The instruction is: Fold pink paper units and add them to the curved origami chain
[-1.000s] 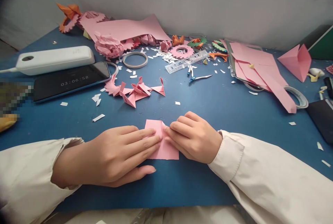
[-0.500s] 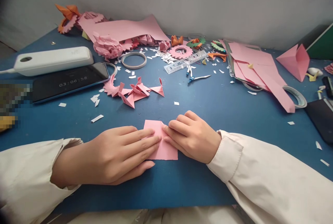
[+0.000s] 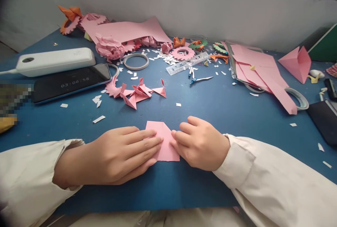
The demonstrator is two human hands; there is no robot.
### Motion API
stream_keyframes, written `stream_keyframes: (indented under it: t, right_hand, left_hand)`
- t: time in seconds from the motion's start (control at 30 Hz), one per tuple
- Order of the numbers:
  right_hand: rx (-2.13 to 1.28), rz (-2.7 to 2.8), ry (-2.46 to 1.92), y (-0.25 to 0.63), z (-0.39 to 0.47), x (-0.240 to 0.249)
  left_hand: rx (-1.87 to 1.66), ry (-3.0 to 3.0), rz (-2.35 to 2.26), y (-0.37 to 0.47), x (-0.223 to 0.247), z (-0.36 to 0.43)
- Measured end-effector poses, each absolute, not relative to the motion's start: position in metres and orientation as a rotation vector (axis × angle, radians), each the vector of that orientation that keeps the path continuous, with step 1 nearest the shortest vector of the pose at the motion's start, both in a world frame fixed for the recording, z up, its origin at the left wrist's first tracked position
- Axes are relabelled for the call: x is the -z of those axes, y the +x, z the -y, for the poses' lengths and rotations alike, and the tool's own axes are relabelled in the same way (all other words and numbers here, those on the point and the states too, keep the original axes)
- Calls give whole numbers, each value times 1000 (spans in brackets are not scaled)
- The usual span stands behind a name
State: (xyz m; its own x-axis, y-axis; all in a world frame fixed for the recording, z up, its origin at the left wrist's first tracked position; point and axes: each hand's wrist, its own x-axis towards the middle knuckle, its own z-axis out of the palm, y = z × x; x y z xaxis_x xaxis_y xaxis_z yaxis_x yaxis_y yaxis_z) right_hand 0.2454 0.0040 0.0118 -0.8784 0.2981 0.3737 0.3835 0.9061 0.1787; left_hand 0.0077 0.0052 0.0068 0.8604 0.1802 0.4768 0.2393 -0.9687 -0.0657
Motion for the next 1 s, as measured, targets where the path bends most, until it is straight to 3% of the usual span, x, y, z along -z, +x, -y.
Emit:
stream_keyframes:
  t: [0.13, 0.47, 0.77, 1.0]
  right_hand:
    - [446, 2754, -455, 246, 8, -15]
    - [602, 2699, -509, 240, 14, -11]
    - [398, 2675, -614, 242, 4, -10]
    - [334, 2695, -567, 245, 3, -9]
  left_hand:
    - [731, -2905, 326, 7, -9, -6]
    - [763, -2711, 891, 9, -6, -18]
    - [887, -2869, 764, 6, -5, -12]
    - [779, -2922, 567, 2, -2, -7]
